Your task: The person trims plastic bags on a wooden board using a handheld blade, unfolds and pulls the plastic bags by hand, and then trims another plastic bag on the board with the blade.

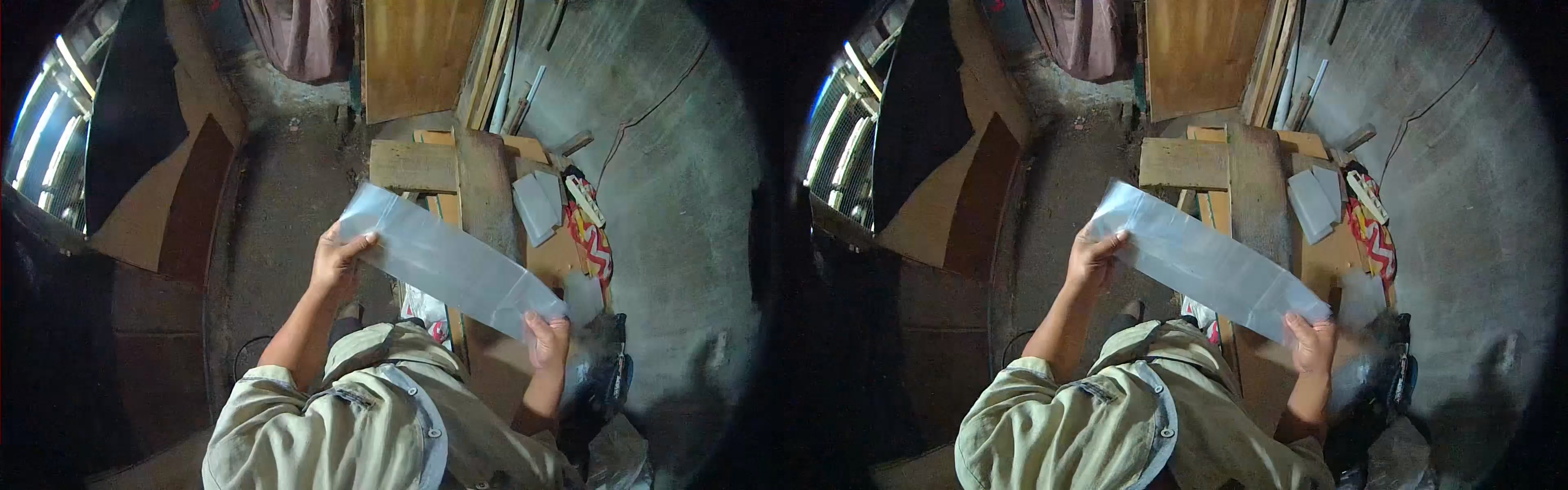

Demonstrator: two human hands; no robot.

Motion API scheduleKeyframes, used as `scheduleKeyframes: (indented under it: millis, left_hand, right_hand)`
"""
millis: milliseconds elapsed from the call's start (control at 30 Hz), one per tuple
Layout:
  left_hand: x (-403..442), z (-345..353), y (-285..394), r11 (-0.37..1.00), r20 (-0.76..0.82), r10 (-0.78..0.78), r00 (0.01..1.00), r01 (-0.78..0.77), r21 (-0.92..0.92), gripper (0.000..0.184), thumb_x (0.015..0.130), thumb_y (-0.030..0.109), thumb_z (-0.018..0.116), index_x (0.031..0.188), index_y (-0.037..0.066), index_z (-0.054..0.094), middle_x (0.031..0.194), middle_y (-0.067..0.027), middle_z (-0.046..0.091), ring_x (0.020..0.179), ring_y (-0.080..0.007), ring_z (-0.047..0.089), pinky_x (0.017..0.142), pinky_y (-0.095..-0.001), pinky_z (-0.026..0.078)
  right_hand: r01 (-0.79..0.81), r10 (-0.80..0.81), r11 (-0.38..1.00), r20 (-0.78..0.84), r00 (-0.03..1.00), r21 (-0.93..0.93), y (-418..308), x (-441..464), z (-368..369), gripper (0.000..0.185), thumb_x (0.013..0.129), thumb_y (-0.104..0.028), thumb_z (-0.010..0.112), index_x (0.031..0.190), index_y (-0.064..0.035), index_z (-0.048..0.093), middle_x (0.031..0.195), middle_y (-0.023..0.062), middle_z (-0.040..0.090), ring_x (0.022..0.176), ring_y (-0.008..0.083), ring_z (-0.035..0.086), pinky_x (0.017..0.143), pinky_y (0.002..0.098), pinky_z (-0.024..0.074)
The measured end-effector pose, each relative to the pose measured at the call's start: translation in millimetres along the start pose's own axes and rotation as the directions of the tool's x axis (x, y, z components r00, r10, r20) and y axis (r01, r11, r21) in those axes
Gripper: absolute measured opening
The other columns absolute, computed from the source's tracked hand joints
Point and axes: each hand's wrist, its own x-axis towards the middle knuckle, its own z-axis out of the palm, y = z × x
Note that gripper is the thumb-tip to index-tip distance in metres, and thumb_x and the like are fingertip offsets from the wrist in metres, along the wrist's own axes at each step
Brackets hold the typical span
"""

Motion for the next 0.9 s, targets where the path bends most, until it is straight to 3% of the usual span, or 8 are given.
scheduleKeyframes:
  millis: [167, 267, 333, 367, 533, 633, 800, 900]
  left_hand:
    - [-1, -18, 7, 0.956, 0.079, 0.073, 0.994, -0.092, 0.28, 0.019, 0.078, -0.001, 0.07, 0.095, 0.001, 0.063, 0.087, -0.0051, 0.066, 0.077, -0.014, 0.063, 0.071, -0.0299, 0.051]
    - [-1, -34, 2, 0.977, 0.212, 0.08, 0.974, -0.118, 0.175, 0.015, 0.077, -0.004, 0.067, 0.091, 0.001, 0.065, 0.086, -0.0074, 0.068, 0.08, -0.0151, 0.065, 0.073, -0.0308, 0.053]
    - [0, -31, 6, 0.928, 0.365, 0.176, 0.914, -0.278, 0.249, 0.009, 0.073, -0.005, 0.066, 0.078, 0.002, 0.067, 0.082, -0.0119, 0.07, 0.087, -0.0222, 0.067, 0.078, -0.036, 0.054]
    - [-1, -34, 9, 0.937, 0.377, 0.157, 0.913, -0.258, 0.234, 0.008, 0.072, -0.005, 0.066, 0.075, 0.002, 0.067, 0.082, -0.0122, 0.07, 0.086, -0.0233, 0.068, 0.078, -0.0373, 0.055]
    - [-3, -28, 9, 0.956, 0.428, 0.096, 0.898, -0.202, 0.211, 0.008, 0.071, 0.001, 0.07, 0.074, 0.005, 0.064, 0.084, -0.0106, 0.069, 0.086, -0.021, 0.067, 0.076, -0.0344, 0.054]
    - [-3, -23, -2, 0.948, 0.532, 0.126, 0.837, -0.26, 0.185, 0.011, 0.073, 0.007, 0.071, 0.08, 0.005, 0.063, 0.089, -0.0083, 0.068, 0.078, -0.0147, 0.064, 0.071, -0.0287, 0.051]
    - [-7, -16, 7, 0.958, 0.454, 0.037, 0.89, -0.161, 0.236, 0.008, 0.074, 0.007, 0.07, 0.079, 0.004, 0.064, 0.083, -0.0068, 0.068, 0.073, -0.0123, 0.063, 0.067, -0.0272, 0.051]
    - [-2, -18, 7, 0.95, 0.455, 0.041, 0.889, -0.176, 0.258, 0.007, 0.075, 0.006, 0.069, 0.08, 0.004, 0.065, 0.079, -0.0047, 0.068, 0.068, -0.0102, 0.063, 0.063, -0.0248, 0.05]
  right_hand:
    - [-0.01, 0.003, 0.996, -0.084, 0.996, -0.087, -7, 1, -11, 0.022, 0.079, -0.003, 0.069, 0.1, 0.0006, 0.064, 0.089, 0.005, 0.064, 0.075, 0.0139, 0.06, 0.07, 0.0262, 0.0479]
    - [-0.001, -0.026, 0.99, -0.191, 0.981, -0.142, 0, 1, -27, 0.006, 0.08, -0.003, 0.068, 0.086, -0.0019, 0.066, 0.079, 0.0063, 0.065, 0.063, 0.0147, 0.06, 0.062, 0.026, 0.0502]
    - [0.14, -0.134, 0.989, 0.116, 0.984, -0.042, 3, 4, -50, 0.015, 0.081, -0.011, 0.068, 0.091, -0.0022, 0.061, 0.088, 0.0085, 0.066, 0.084, 0.018, 0.063, 0.075, 0.0319, 0.0496]
    - [0.19, -0.182, 0.981, 0.143, 0.973, -0.045, 2, 7, -51, 0.015, 0.082, -0.016, 0.068, 0.085, -0.0029, 0.061, 0.088, 0.0084, 0.065, 0.084, 0.018, 0.062, 0.077, 0.0331, 0.0492]
    - [0.298, -0.295, 0.955, 0.121, 0.948, -0.007, -16, 4, -33, 0.015, 0.082, -0.016, 0.067, 0.079, -0.0025, 0.061, 0.095, 0.0141, 0.066, 0.092, 0.021, 0.062, 0.086, 0.0371, 0.0471]
    - [0.255, -0.258, 0.966, 0.165, 0.952, 0.038, -9, 5, -27, 0.025, 0.084, -0.029, 0.067, 0.083, -0.0062, 0.056, 0.102, 0.0133, 0.064, 0.097, 0.0202, 0.059, 0.086, 0.0339, 0.0469]
    - [0.195, -0.193, 0.981, 0.065, 0.979, -0.021, -7, 5, -33, 0.03, 0.083, -0.033, 0.068, 0.089, -0.0067, 0.055, 0.104, 0.0131, 0.064, 0.099, 0.0211, 0.059, 0.087, 0.0357, 0.0471]
    - [0.16, -0.166, 0.984, 0.071, 0.984, 0.083, -10, 1, -32, 0.022, 0.087, -0.026, 0.064, 0.091, -0.0071, 0.054, 0.102, 0.0119, 0.063, 0.097, 0.021, 0.06, 0.086, 0.0354, 0.048]
